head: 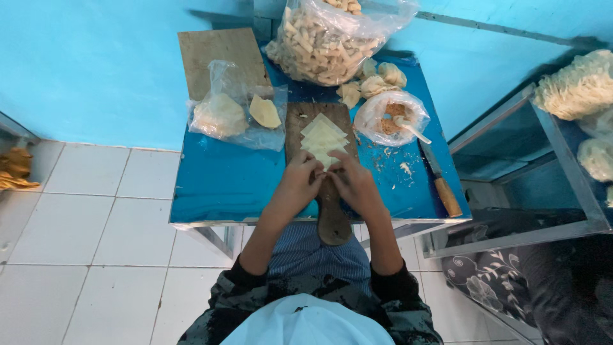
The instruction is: The person folds thin dough wrapper pieces by hand and arranges them into an overlapping diamond pattern on a wooden paddle board on the table, occasionally taking pieces from a plastic bag and using a spoon to add brown filling from a bag. The person continues folding and stacking wrappers to build up the layered pattern.
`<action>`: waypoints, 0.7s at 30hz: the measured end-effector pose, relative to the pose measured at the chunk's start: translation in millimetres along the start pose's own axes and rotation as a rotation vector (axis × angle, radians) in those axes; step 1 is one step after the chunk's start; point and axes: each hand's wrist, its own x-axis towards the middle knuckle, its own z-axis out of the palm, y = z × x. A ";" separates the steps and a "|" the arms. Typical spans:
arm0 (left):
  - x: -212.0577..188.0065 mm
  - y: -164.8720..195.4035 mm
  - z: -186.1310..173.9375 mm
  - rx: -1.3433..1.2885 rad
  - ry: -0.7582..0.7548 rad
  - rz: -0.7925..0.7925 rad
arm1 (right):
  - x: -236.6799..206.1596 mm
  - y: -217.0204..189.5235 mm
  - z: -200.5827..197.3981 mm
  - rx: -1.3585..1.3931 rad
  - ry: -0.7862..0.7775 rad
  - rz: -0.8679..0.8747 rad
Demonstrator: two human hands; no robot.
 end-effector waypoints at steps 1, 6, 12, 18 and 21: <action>0.5 0.2 -2.9 0.019 -0.011 0.045 | 2.1 3.5 -0.1 0.034 0.005 0.018; 1.9 0.1 -2.3 0.107 -0.021 0.167 | 4.9 10.6 -2.6 0.131 0.035 0.099; 4.0 -7.7 9.4 0.149 0.036 0.177 | -1.3 9.5 -3.5 0.116 0.033 -0.052; 18.3 -21.8 12.8 0.243 -0.009 0.169 | 16.9 23.5 -5.1 0.293 -0.058 0.129; 33.2 -31.2 13.1 0.238 -0.083 0.091 | 27.8 27.2 -8.2 0.272 -0.096 0.180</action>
